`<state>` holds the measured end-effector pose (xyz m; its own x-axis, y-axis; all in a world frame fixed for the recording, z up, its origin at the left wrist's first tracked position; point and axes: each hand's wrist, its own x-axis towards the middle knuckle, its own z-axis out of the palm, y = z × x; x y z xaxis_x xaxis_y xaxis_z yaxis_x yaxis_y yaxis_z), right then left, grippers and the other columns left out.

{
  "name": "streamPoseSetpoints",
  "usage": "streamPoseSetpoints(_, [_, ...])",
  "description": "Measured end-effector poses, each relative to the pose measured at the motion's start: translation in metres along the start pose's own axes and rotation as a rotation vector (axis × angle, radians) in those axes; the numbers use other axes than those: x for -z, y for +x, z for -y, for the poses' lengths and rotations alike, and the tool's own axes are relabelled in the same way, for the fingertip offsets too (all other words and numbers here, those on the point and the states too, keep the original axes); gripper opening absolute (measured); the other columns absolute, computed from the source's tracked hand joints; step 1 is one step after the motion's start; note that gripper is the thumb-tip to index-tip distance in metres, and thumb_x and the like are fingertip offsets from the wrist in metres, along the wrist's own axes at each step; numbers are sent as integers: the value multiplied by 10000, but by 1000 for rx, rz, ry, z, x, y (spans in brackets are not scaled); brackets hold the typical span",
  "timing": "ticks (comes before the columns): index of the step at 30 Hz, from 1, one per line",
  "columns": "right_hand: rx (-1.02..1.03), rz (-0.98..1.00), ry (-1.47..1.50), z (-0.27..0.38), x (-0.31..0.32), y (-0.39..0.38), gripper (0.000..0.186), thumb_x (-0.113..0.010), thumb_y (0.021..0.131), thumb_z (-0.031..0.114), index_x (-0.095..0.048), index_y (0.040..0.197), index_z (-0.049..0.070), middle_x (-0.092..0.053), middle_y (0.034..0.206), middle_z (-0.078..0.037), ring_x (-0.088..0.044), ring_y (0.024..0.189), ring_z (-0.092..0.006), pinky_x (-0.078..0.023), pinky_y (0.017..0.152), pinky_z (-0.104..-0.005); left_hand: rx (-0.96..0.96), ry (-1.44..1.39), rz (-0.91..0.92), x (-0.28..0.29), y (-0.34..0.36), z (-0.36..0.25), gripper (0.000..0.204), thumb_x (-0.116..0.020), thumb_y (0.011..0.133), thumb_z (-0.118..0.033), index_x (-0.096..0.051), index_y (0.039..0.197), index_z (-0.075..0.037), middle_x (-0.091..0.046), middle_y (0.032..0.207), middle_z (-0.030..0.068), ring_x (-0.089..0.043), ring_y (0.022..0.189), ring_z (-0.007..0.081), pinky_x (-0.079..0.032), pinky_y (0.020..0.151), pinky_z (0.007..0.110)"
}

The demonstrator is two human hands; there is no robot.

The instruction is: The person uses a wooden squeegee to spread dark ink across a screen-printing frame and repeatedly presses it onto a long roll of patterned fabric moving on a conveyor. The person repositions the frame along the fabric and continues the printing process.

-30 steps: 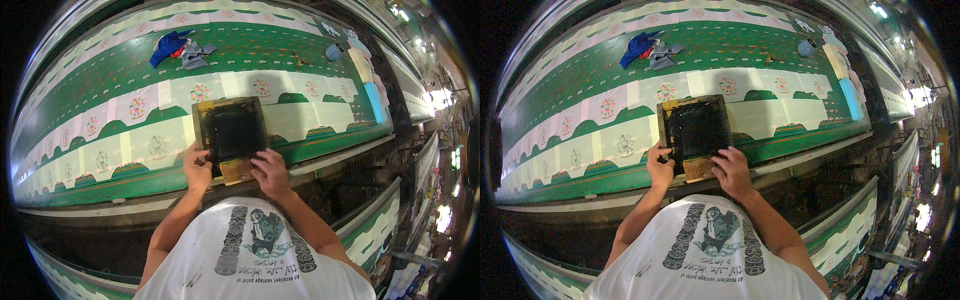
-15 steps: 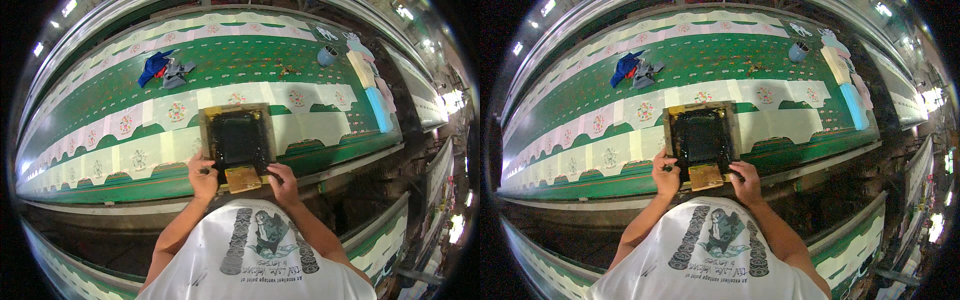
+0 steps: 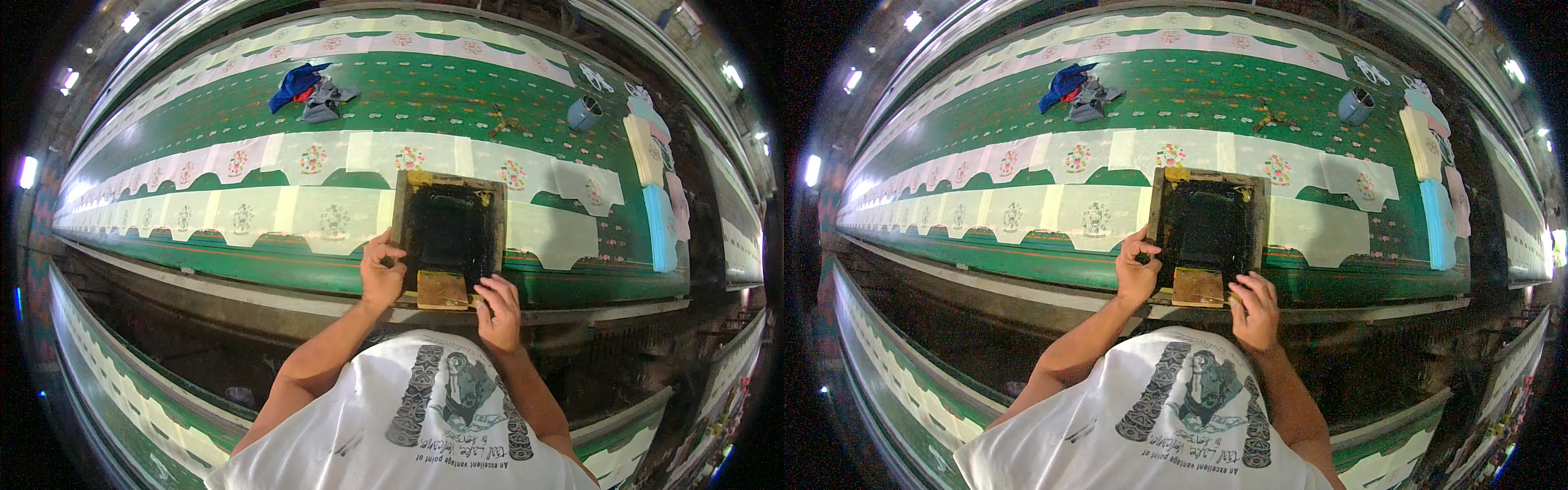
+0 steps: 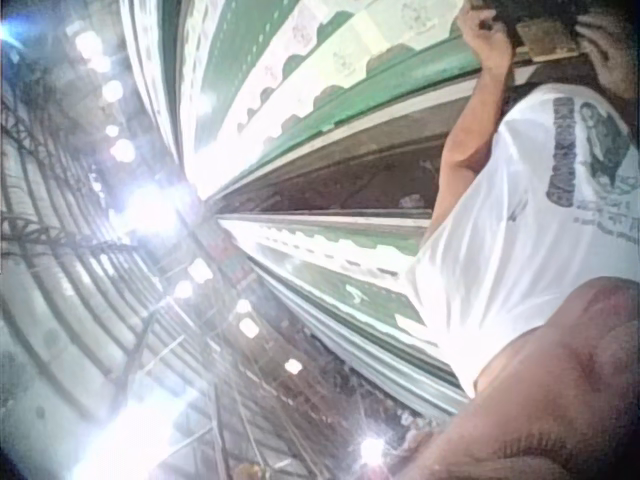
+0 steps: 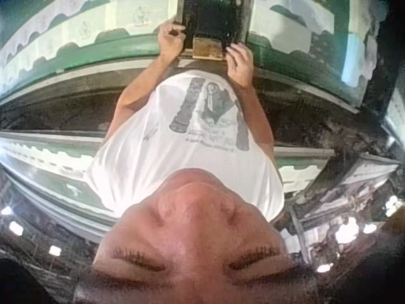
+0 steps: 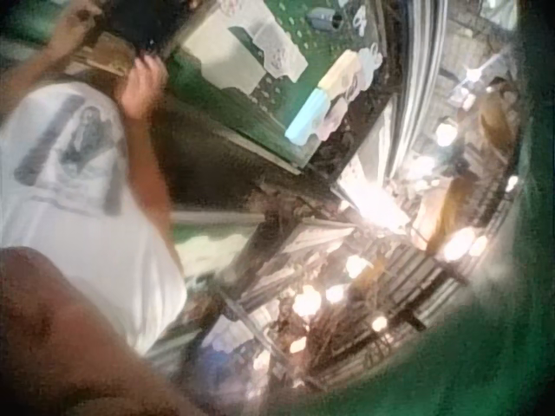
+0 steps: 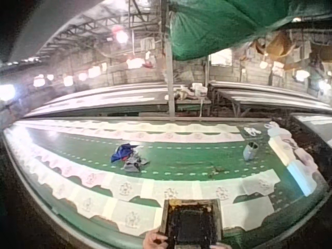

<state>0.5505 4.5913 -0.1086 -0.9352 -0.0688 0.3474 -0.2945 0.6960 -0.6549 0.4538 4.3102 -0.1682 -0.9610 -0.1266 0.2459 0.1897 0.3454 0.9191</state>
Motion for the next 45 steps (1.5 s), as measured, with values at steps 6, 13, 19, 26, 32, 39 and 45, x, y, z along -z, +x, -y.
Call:
streamPoseSetpoints(6, [299, 298, -101, 22, -16, 34, 451, -872, 910, 234, -769, 1318, 73, -670, 1388, -132, -633, 1350, -371, -496, 1146, -518, 103, -62, 48, 1, 3, 12, 308, -772, 733, 134, -761, 972, -59, -668, 1537, 248, -663, 1340, 357, -492, 1161, 417])
streamPoseSetpoints(13, [338, 573, -182, 28, -10, 72, 362, -700, 927, 50, -765, 1283, 47, -724, 1211, -140, -682, 1205, -359, -553, 1054, -491, 139, -63, 59, 1, 4, 9, 289, -750, 741, 153, -733, 965, -30, -683, 1530, 231, -673, 1316, 315, -478, 1162, 390])
streamPoseSetpoints(19, [212, 748, -23, 3, -3, 157, 401, -647, 939, -43, -794, 1266, 137, -742, 1079, -174, -729, 1078, -419, -601, 965, -525, 87, -112, 50, -3, 3, 18, 300, -748, 749, 166, -714, 955, -48, -655, 1541, 245, -643, 1388, 322, -444, 1196, 398])
streamPoseSetpoints(26, [106, 412, -111, -26, -38, 222, 528, -564, 943, -79, -814, 1321, 192, -760, 1209, -151, -723, 1151, -400, -590, 1017, -505, 74, -102, 65, -1, 6, 11, 256, -731, 767, 179, -722, 903, -37, -656, 1441, 252, -609, 1449, 400, -472, 1162, 445])
streamPoseSetpoints(32, [113, 439, -199, -23, -46, 205, 509, -613, 907, -73, -781, 1348, 119, -743, 1199, -164, -701, 1175, -425, -572, 1050, -533, 57, -96, 79, -2, 4, 13, 250, -707, 764, 184, -712, 888, -32, -620, 1491, 257, -596, 1373, 380, -471, 1142, 442])
streamPoseSetpoints(39, [161, 416, -135, 1, -41, 130, 560, -653, 850, -87, -782, 1364, 95, -722, 1170, -140, -664, 1110, -398, -517, 1016, -523, -5, -51, 79, -4, 2, 21, 309, -714, 728, 182, -713, 909, -68, -615, 1542, 236, -591, 1379, 389, -435, 1191, 458])
streamPoseSetpoints(45, [128, 424, -132, 36, -32, 77, 503, -626, 905, -61, -782, 1365, 70, -734, 1243, -135, -661, 1133, -376, -504, 1033, -515, 13, -23, 111, -1, 3, 23, 311, -721, 744, 173, -722, 929, -77, -585, 1573, 256, -568, 1358, 419, -443, 1179, 468])
